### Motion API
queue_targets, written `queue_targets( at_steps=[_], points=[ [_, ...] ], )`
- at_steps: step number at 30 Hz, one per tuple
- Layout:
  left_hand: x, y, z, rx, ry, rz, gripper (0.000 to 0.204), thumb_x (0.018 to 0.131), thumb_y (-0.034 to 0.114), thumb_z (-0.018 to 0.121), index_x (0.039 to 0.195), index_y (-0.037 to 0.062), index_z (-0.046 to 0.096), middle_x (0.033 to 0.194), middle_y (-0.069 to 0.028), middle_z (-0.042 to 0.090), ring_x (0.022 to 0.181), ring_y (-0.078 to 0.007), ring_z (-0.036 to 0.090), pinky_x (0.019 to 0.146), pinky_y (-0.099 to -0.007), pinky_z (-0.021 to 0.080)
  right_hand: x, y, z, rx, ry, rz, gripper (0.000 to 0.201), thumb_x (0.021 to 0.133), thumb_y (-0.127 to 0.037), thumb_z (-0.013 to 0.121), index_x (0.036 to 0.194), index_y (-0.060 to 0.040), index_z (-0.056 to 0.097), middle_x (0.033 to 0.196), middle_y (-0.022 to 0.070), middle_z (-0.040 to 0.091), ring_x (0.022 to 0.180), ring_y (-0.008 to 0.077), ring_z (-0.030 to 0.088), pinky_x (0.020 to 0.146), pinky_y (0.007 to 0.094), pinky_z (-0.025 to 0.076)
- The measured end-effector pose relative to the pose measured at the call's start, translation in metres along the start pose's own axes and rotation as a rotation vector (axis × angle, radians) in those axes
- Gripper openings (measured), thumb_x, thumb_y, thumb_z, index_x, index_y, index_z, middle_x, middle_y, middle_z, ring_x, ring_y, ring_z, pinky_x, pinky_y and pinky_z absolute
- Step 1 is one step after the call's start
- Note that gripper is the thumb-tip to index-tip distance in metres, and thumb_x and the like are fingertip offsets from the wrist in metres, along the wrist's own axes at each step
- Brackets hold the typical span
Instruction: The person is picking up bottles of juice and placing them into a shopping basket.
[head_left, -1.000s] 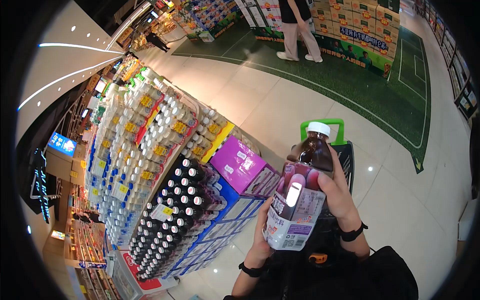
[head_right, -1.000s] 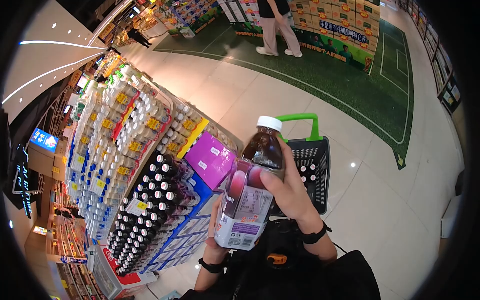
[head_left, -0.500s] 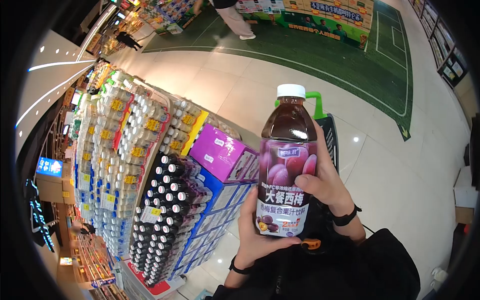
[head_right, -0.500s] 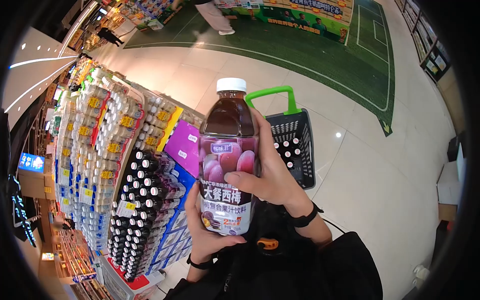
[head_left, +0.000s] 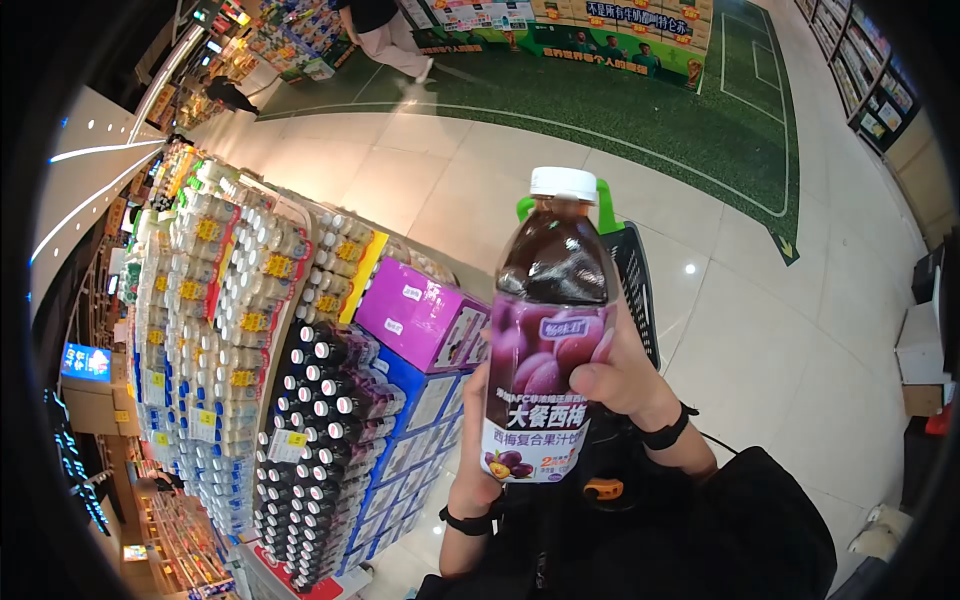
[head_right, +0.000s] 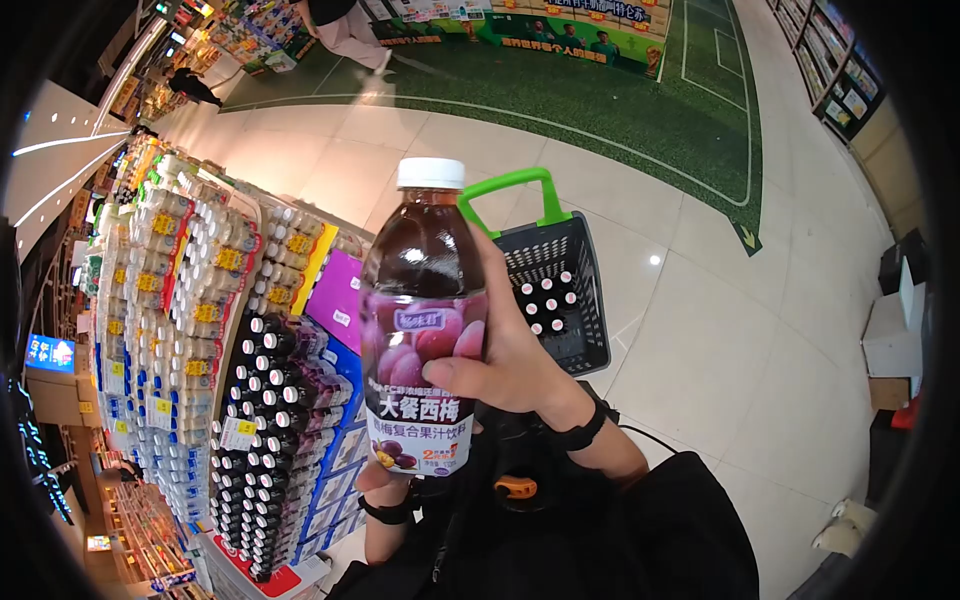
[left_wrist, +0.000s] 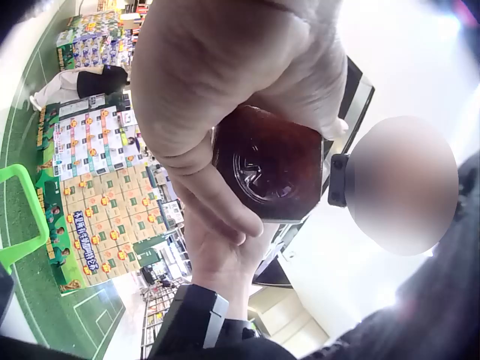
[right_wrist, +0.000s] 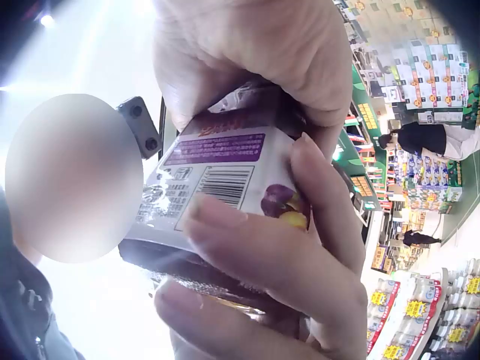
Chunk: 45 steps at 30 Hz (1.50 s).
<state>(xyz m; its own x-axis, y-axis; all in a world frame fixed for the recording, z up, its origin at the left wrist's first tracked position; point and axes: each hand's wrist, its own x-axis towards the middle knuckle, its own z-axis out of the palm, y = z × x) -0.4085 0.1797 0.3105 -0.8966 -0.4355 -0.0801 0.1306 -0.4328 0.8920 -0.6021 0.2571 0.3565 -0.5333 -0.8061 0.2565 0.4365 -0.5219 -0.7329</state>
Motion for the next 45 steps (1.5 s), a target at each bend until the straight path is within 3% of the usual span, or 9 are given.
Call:
queue_targets(
  at_steps=[8, 19, 25, 27, 31, 32, 37, 39, 45],
  points=[
    [0.001, 0.019, 0.028, 0.204, 0.189, 0.207, 0.130, 0.057, 0.036, 0.093, 0.152, -0.0014, 0.013, 0.147, -0.0190, 0.034, 0.137, -0.0290, 0.040, 0.114, -0.0420, 0.031, 0.003, -0.011, -0.001, 0.010, -0.071, 0.143, 0.105, 0.081, -0.015, 0.077, 0.156, -0.0006, 0.005, 0.148, 0.0144, 0.037, 0.134, 0.0209, 0.040, 0.112, 0.0384, 0.034],
    [0.005, 0.027, 0.024, 0.981, 0.301, 0.413, 0.132, 0.055, 0.027, 0.098, 0.151, -0.0013, 0.013, 0.147, -0.0200, 0.031, 0.133, -0.0278, 0.041, 0.110, -0.0415, 0.035, 0.012, -0.004, -0.006, -0.135, 0.087, 0.006, 0.102, 0.074, -0.012, 0.085, 0.151, -0.0001, 0.020, 0.141, 0.0144, 0.044, 0.130, 0.0225, 0.047, 0.108, 0.0361, 0.040],
    [0.020, 0.024, 0.027, 0.382, 0.275, 0.223, 0.127, 0.059, 0.053, 0.093, 0.149, 0.0027, 0.018, 0.145, -0.0192, 0.038, 0.131, -0.0331, 0.047, 0.110, -0.0449, 0.039, 0.011, -0.001, -0.018, 0.098, 0.137, 0.051, 0.102, 0.073, -0.007, 0.082, 0.153, -0.0024, 0.019, 0.140, 0.0121, 0.047, 0.129, 0.0218, 0.049, 0.108, 0.0382, 0.042],
    [0.014, 0.024, 0.012, -0.184, 0.148, -0.249, 0.131, 0.054, 0.058, 0.093, 0.146, 0.0007, 0.020, 0.144, -0.0175, 0.038, 0.130, -0.0312, 0.048, 0.109, -0.0430, 0.041, 0.010, 0.003, -0.023, 0.087, 0.118, -0.029, 0.105, 0.071, -0.007, 0.084, 0.153, -0.0031, 0.018, 0.140, 0.0121, 0.048, 0.128, 0.0215, 0.050, 0.108, 0.0383, 0.041],
    [0.031, 0.012, 0.004, 0.705, 0.175, 0.395, 0.107, 0.068, 0.041, 0.088, 0.143, 0.0056, 0.020, 0.142, -0.0195, 0.036, 0.128, -0.0273, 0.048, 0.104, -0.0392, 0.044, 0.018, -0.004, -0.044, 0.081, 0.110, -0.032, 0.112, 0.068, -0.061, 0.083, 0.145, 0.0013, 0.031, 0.136, 0.0230, 0.052, 0.126, 0.0313, 0.055, 0.107, 0.0427, 0.044],
    [0.030, 0.018, 0.005, 0.740, 0.112, 0.347, 0.096, 0.069, 0.023, 0.086, 0.141, 0.0119, 0.022, 0.142, -0.0219, 0.035, 0.128, -0.0287, 0.046, 0.104, -0.0409, 0.042, 0.018, -0.013, -0.047, -0.004, 0.140, -0.035, 0.115, 0.069, -0.072, 0.075, 0.144, 0.0027, 0.031, 0.137, 0.0279, 0.051, 0.125, 0.0346, 0.056, 0.107, 0.0443, 0.045],
    [0.045, 0.009, 0.012, 0.722, 0.063, 0.394, 0.100, 0.059, 0.000, 0.087, 0.135, 0.0188, 0.025, 0.141, -0.0269, 0.037, 0.128, -0.0359, 0.047, 0.105, -0.0451, 0.041, 0.009, -0.029, -0.072, -0.296, 0.254, -0.087, 0.076, 0.082, -0.053, 0.070, 0.131, 0.0004, 0.047, 0.114, 0.0106, 0.064, 0.109, 0.0180, 0.061, 0.093, 0.0304, 0.047],
    [0.055, -0.003, 0.002, 0.738, -0.060, 0.533, 0.103, 0.060, 0.008, 0.088, 0.136, 0.0064, 0.019, 0.138, -0.0201, 0.039, 0.126, -0.0283, 0.047, 0.108, -0.0404, 0.039, 0.003, -0.026, -0.086, -0.271, 0.279, -0.075, 0.057, 0.081, -0.045, 0.074, 0.115, -0.0037, 0.055, 0.103, 0.0043, 0.060, 0.097, 0.0113, 0.058, 0.083, 0.0255, 0.045],
    [0.073, -0.045, -0.009, 0.748, -0.126, 0.191, 0.102, 0.066, 0.005, 0.087, 0.145, 0.0089, 0.023, 0.141, -0.0201, 0.042, 0.126, -0.0259, 0.050, 0.103, -0.0404, 0.045, -0.010, -0.084, -0.113, -0.701, 0.243, 0.242, 0.036, 0.076, -0.028, 0.080, 0.091, -0.0087, 0.054, 0.079, -0.0047, 0.051, 0.072, 0.0060, 0.047, 0.064, 0.0228, 0.037]
  ],
)
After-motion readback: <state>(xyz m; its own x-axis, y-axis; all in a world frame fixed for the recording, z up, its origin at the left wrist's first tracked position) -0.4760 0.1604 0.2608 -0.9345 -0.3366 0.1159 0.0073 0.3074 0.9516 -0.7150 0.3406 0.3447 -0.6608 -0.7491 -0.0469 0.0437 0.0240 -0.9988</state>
